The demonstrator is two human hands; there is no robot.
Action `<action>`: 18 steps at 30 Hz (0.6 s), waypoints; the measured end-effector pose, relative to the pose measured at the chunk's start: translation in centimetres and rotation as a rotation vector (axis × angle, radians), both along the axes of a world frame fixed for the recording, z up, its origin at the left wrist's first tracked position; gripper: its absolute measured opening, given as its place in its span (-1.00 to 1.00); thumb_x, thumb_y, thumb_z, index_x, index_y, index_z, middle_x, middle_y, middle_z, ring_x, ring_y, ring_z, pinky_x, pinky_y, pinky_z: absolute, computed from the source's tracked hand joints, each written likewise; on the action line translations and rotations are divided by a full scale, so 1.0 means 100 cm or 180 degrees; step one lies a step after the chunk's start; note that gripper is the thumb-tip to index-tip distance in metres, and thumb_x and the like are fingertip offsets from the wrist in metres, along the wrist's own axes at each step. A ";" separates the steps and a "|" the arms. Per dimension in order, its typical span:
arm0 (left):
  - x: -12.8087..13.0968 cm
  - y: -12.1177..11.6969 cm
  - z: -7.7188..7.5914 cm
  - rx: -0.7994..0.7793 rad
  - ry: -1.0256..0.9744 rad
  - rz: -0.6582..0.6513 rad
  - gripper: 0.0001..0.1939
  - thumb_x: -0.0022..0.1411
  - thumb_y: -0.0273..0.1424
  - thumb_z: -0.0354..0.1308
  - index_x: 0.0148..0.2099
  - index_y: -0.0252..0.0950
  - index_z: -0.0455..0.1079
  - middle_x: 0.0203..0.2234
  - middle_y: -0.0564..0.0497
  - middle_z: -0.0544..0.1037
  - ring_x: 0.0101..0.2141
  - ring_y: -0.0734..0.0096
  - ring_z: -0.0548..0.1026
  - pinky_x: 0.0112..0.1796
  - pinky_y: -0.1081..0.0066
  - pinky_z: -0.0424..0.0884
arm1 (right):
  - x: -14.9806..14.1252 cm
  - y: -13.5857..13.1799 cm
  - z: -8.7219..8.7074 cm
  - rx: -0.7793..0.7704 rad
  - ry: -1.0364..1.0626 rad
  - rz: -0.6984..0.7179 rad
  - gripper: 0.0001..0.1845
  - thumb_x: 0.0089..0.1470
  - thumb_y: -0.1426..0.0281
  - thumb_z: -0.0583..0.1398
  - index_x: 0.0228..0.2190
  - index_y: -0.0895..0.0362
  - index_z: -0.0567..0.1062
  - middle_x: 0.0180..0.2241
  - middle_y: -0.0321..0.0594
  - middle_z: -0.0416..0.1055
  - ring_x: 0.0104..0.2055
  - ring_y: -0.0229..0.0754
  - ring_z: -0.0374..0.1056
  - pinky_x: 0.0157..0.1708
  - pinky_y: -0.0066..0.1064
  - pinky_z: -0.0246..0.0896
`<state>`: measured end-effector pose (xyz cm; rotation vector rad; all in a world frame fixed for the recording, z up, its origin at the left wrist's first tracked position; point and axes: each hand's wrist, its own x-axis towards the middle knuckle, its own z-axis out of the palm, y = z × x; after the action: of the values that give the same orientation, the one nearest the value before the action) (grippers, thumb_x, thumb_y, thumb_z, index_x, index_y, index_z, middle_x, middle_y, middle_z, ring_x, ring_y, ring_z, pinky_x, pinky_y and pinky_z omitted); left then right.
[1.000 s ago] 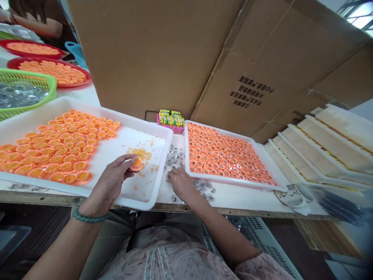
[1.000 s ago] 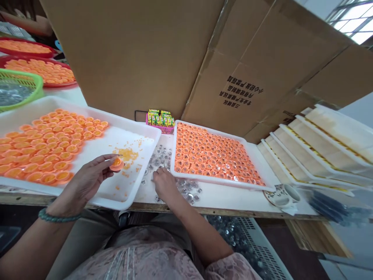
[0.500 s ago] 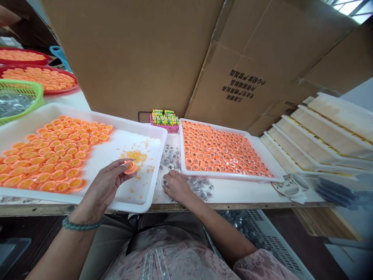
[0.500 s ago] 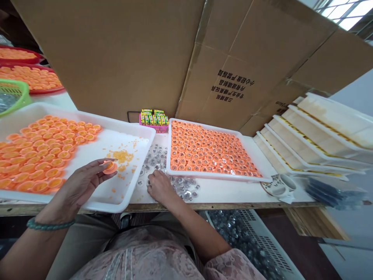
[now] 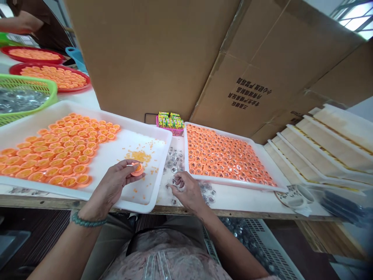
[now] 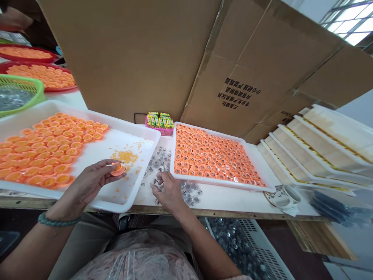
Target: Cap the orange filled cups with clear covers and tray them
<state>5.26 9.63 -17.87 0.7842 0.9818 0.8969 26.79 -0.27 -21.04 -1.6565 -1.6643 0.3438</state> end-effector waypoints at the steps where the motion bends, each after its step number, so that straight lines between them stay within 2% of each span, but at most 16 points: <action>1: 0.000 0.000 0.000 0.0004 0.0006 0.0009 -0.71 -0.15 -0.34 0.37 -0.36 -0.35 0.45 -0.41 0.01 0.51 -0.37 0.35 0.51 -0.26 0.36 0.49 | -0.002 0.002 0.002 0.0002 0.0277 -0.0034 -0.83 -0.08 0.46 0.19 -0.34 0.14 0.37 -0.43 -0.27 0.35 -0.45 -0.29 0.27 -0.43 -0.46 0.24; 5: 0.002 -0.003 0.003 0.0085 0.0079 -0.0005 -0.70 -0.15 -0.31 0.37 -0.34 -0.35 0.44 -0.43 0.00 0.52 -0.39 0.34 0.52 -0.26 0.34 0.48 | -0.013 0.018 0.008 -0.0184 0.1297 -0.0004 -0.86 -0.05 0.45 0.17 -0.34 0.14 0.41 -0.49 -0.31 0.37 -0.47 -0.31 0.30 -0.45 -0.48 0.26; 8: 0.002 -0.004 0.004 0.0105 0.0139 -0.0021 -0.69 -0.14 -0.30 0.36 -0.34 -0.35 0.43 -0.46 0.01 0.51 -0.41 0.35 0.51 -0.27 0.34 0.47 | -0.010 0.029 0.015 -0.0147 0.1439 0.0068 -0.75 -0.04 0.44 0.17 -0.23 0.14 0.44 -0.45 -0.29 0.39 -0.44 -0.30 0.33 -0.41 -0.47 0.29; 12: 0.001 -0.003 0.004 0.0082 0.0114 0.0070 -0.68 -0.16 -0.31 0.36 -0.34 -0.35 0.43 -0.47 0.00 0.52 -0.42 0.34 0.52 -0.26 0.31 0.48 | 0.012 0.025 0.025 0.0114 0.0421 -0.0036 -0.81 0.05 0.43 0.14 -0.25 0.12 0.49 -0.37 -0.22 0.45 -0.36 -0.24 0.35 -0.33 -0.40 0.29; 15: 0.000 -0.001 0.001 0.0063 0.0070 0.0063 -0.67 -0.19 -0.32 0.37 -0.34 -0.36 0.43 -0.46 -0.01 0.53 -0.40 0.34 0.52 -0.26 0.34 0.48 | 0.018 0.013 0.021 -0.0149 -0.0499 0.0444 -0.84 0.11 0.46 0.12 -0.34 0.12 0.52 -0.36 -0.19 0.48 -0.32 -0.21 0.37 -0.28 -0.39 0.26; 18: 0.000 0.001 -0.001 0.0132 0.0111 0.0079 -0.68 -0.17 -0.32 0.37 -0.33 -0.35 0.45 -0.44 0.01 0.53 -0.39 0.37 0.52 -0.26 0.39 0.48 | 0.006 0.007 0.004 -0.0344 -0.1042 0.0896 -0.78 0.16 0.48 0.07 -0.39 0.15 0.52 -0.40 -0.17 0.47 -0.30 -0.21 0.35 -0.25 -0.40 0.23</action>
<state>5.22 9.71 -17.99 0.8266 1.0081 0.9303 27.39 0.48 -20.63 -1.6221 -2.1674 0.3148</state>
